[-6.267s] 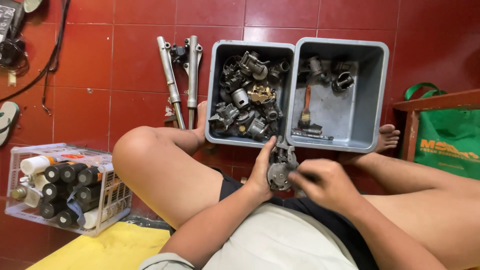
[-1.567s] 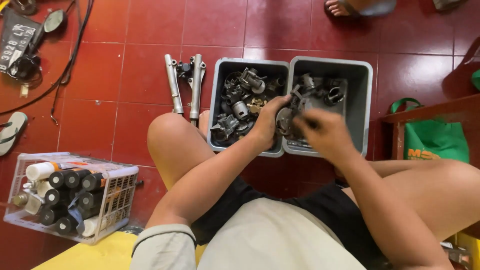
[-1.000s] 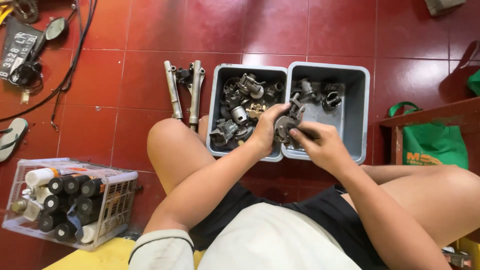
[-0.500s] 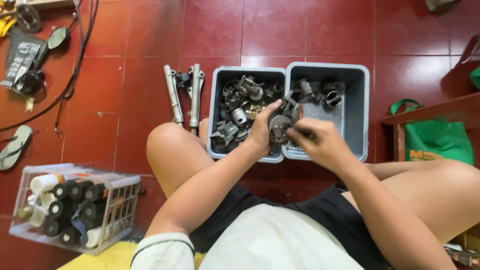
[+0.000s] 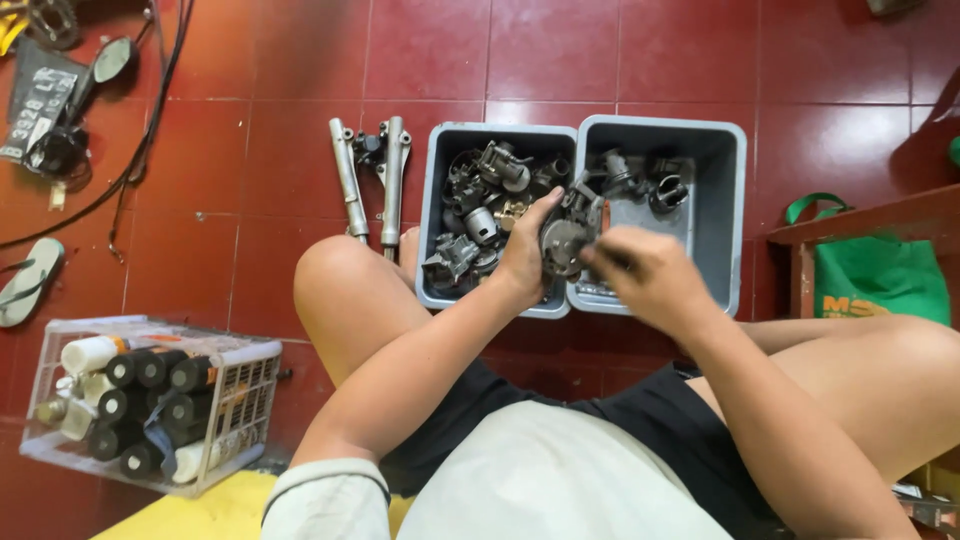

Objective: Cleaning various motorcycle engine components like carburetors using a brush and solvent.

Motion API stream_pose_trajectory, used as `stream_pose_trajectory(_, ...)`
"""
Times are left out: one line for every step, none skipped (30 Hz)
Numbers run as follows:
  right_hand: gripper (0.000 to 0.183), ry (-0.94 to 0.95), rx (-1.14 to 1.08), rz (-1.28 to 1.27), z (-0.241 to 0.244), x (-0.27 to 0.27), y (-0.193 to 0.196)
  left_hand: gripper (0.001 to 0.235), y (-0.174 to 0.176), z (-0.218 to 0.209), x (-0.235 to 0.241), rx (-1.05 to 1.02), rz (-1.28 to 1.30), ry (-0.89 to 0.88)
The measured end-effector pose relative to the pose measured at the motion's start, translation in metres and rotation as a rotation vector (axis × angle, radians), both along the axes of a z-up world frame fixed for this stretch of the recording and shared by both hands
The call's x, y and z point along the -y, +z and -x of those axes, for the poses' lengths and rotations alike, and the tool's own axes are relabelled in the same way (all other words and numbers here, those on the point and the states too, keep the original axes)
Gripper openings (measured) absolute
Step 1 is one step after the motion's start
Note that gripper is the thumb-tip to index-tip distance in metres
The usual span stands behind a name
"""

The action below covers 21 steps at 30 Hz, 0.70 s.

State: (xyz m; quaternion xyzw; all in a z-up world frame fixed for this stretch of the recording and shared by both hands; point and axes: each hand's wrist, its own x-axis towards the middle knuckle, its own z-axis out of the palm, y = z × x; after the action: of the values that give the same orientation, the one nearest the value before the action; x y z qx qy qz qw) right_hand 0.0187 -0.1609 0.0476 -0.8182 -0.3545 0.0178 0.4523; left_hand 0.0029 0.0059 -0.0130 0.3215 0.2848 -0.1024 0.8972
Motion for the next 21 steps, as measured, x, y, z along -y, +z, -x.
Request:
stream_pose_trajectory(0.02, 0.001, -0.01, 0.001, -0.002, 0.0, -0.002, 0.048, -0.002, 0.003, 0.001, -0.01, 0.001, 0.001)
stream_pose_trajectory(0.021, -0.034, 0.047, 0.016, -0.004, 0.001, -0.005, 0.049, -0.004, 0.006, 0.002, -0.013, 0.019, 0.001)
stream_pose_trajectory(0.023, -0.077, 0.117, 0.033, -0.012, 0.003, -0.006, 0.05, -0.006, 0.001, 0.004, -0.003, 0.039, -0.008)
stream_pose_trajectory(0.023, -0.084, 0.12, 0.037, -0.006, 0.004, -0.004, 0.05, -0.007, 0.003, 0.007, -0.001, 0.043, -0.015)
stream_pose_trajectory(0.021, -0.049, 0.116, 0.029, -0.002, 0.001, -0.002, 0.054, -0.007, 0.004, 0.006, -0.013, 0.044, -0.025)
stream_pose_trajectory(0.019, -0.015, 0.113, 0.02, 0.002, -0.002, 0.0, 0.058, -0.008, 0.005, 0.005, -0.026, 0.045, -0.036)
stream_pose_trajectory(0.019, -0.012, 0.102, 0.019, -0.001, -0.002, -0.006, 0.058, -0.006, 0.007, 0.002, -0.037, 0.044, -0.033)
stream_pose_trajectory(0.022, -0.071, 0.211, 0.078, -0.004, -0.001, -0.012, 0.057, -0.004, 0.009, 0.0, -0.04, 0.032, -0.04)
stream_pose_trajectory(0.025, -0.141, 0.328, 0.143, -0.01, 0.002, -0.016, 0.056, -0.001, 0.005, 0.0, -0.034, 0.024, -0.059)
stream_pose_trajectory(0.025, -0.148, 0.325, 0.147, -0.002, 0.001, -0.017, 0.056, -0.008, 0.008, 0.001, -0.037, 0.027, -0.066)
stream_pose_trajectory(0.024, -0.111, 0.282, 0.107, 0.0, -0.002, -0.018, 0.056, -0.014, 0.006, 0.0, -0.04, 0.021, -0.101)
stream_pose_trajectory(0.023, -0.073, 0.24, 0.066, 0.003, -0.006, -0.019, 0.055, -0.02, 0.004, -0.001, -0.044, 0.016, -0.135)
stream_pose_trajectory(0.023, -0.069, 0.232, 0.066, -0.002, -0.004, -0.019, 0.055, -0.02, 0.004, 0.0, -0.052, 0.017, -0.131)
stream_pose_trajectory(0.024, -0.12, 0.311, 0.129, -0.007, -0.001, -0.02, 0.054, -0.021, 0.005, 0.002, -0.049, 0.007, -0.116)
stream_pose_trajectory(0.026, -0.175, 0.394, 0.196, -0.012, 0.003, -0.02, 0.053, -0.022, 0.004, 0.005, -0.043, 0.001, -0.107)
stream_pose_trajectory(0.026, -0.176, 0.39, 0.201, -0.002, 0.002, -0.018, 0.053, -0.025, 0.006, 0.008, -0.047, 0.005, -0.108)
stream_pose_trajectory(0.026, -0.18, 0.331, 0.166, 0.001, -0.002, -0.015, 0.051, -0.027, 0.0, 0.009, -0.022, -0.024, -0.082)
stream_pose_trajectory(0.026, -0.184, 0.273, 0.131, 0.005, -0.006, -0.011, 0.048, -0.029, -0.005, 0.009, 0.004, -0.052, -0.056)
stream_pose_trajectory(0.026, -0.182, 0.269, 0.131, 0.0, -0.006, -0.011, 0.048, -0.022, -0.006, 0.01, 0.0, -0.053, -0.055)
stream_pose_trajectory(0.028, -0.228, 0.309, 0.176, -0.004, -0.005, -0.011, 0.042, -0.015, -0.006, 0.012, 0.06, -0.188, -0.025)
stream_pose_trajectory(0.03, -0.277, 0.342, 0.227, -0.004, -0.003, -0.011, 0.036, -0.01, -0.004, 0.016, 0.115, -0.319, 0.001)
